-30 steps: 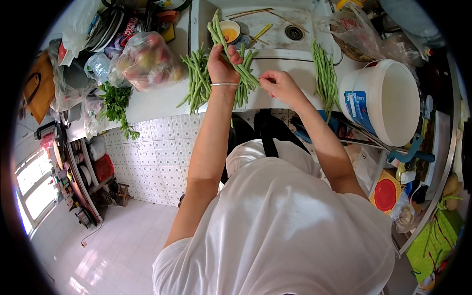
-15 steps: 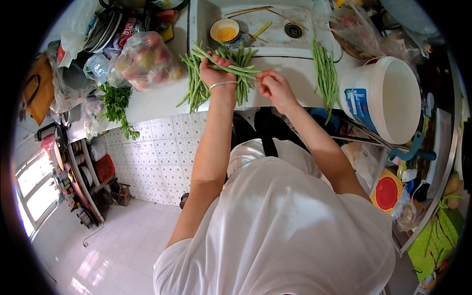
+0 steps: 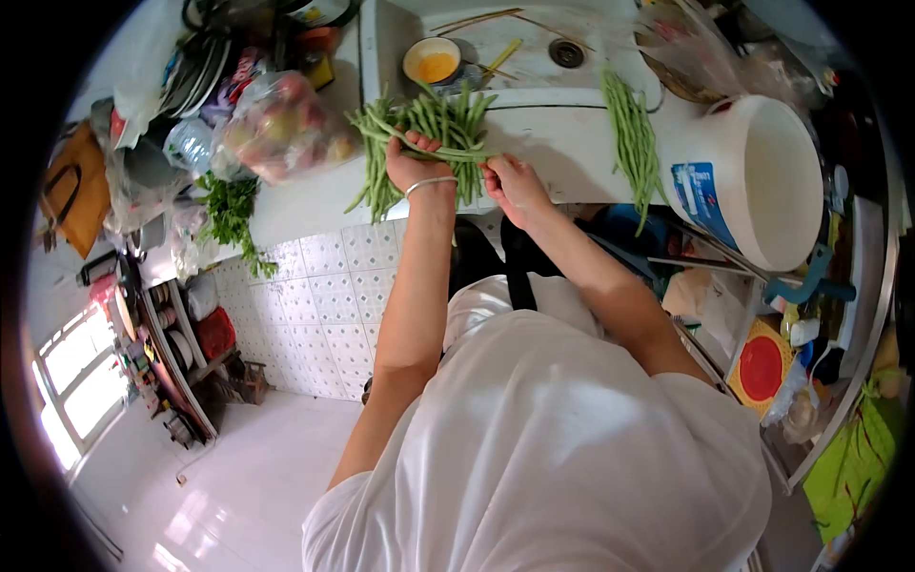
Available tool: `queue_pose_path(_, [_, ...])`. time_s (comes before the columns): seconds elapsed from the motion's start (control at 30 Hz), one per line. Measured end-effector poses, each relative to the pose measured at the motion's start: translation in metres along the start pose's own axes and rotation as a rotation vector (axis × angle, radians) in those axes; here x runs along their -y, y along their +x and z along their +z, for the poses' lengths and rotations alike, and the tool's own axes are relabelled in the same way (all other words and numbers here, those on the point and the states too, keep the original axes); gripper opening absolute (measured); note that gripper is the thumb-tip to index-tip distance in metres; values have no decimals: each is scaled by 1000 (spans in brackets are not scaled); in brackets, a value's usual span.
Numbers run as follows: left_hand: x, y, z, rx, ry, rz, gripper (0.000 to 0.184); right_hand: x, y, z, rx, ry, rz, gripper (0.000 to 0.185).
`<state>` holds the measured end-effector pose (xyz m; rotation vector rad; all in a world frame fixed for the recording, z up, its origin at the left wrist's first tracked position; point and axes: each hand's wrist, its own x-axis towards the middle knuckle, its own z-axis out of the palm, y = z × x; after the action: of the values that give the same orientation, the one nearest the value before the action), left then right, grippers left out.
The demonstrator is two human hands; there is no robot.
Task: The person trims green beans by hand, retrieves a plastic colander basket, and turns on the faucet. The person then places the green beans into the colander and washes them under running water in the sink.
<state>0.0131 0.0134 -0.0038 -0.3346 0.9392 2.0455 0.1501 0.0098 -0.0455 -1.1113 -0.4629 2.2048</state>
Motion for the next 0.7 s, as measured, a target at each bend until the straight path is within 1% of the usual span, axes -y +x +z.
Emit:
queue_pose_path(0.03, [6,3,-6,-1,8,13,16,1,3,-7,-24,7,-12,10])
queue_pose_path(0.1, [12,6,-11,50,14,15,15,7,6,-25,-183,510,24,7])
queue_pose_path(0.13, [20,9,-13,78,152,59,8,19,-6,-25,-267,620,77,11])
queue_pose_path(0.17, [28,12,-14,91,161,23,8,19,-18,-42,-293,635,50,11])
queue_pose_path(0.23, [43,18,-11,315,926,83,9,12,-44,-89,-33,532,156,14])
queue_pose_path(0.27, [53,30,-20,362,1238,149,24,8,-60,-110,-39,403,137,19])
queue_pose_path(0.3, [62,36,-28,386,1242,128,24,3,-76,-129,-148,340,114,21])
queue_pose_path(0.33, [71,42,-34,484,1568,412,37,-2,-92,-156,-128,239,105,19])
queue_pose_path(0.37, [78,44,-38,580,1871,724,51,-11,-105,-182,-239,164,58,15])
queue_pose_path(0.4, [83,45,-39,531,2030,600,72,-18,-113,-208,-385,53,56,11])
queue_pose_path(0.43, [88,40,-36,556,2030,592,72,-27,-121,-233,-479,86,-40,10])
queue_pose_path(0.5, [94,28,-33,542,2040,665,75,-46,-116,-307,-696,-69,-119,13])
queue_pose_path(0.53, [98,31,-36,608,2001,595,77,-48,-110,-337,-713,-59,-120,13])
queue_pose_path(0.57, [103,30,-39,626,2003,589,77,-48,-102,-364,-726,-9,-163,16])
queue_pose_path(0.6, [106,30,-43,702,2086,736,74,-46,-96,-380,-737,41,-206,20])
queue_pose_path(0.63, [110,28,-46,777,2159,890,71,-40,-94,-387,-746,48,-207,20])
queue_pose_path(0.7, [117,27,-52,787,2201,861,68,-26,-92,-393,-1057,94,-70,31])
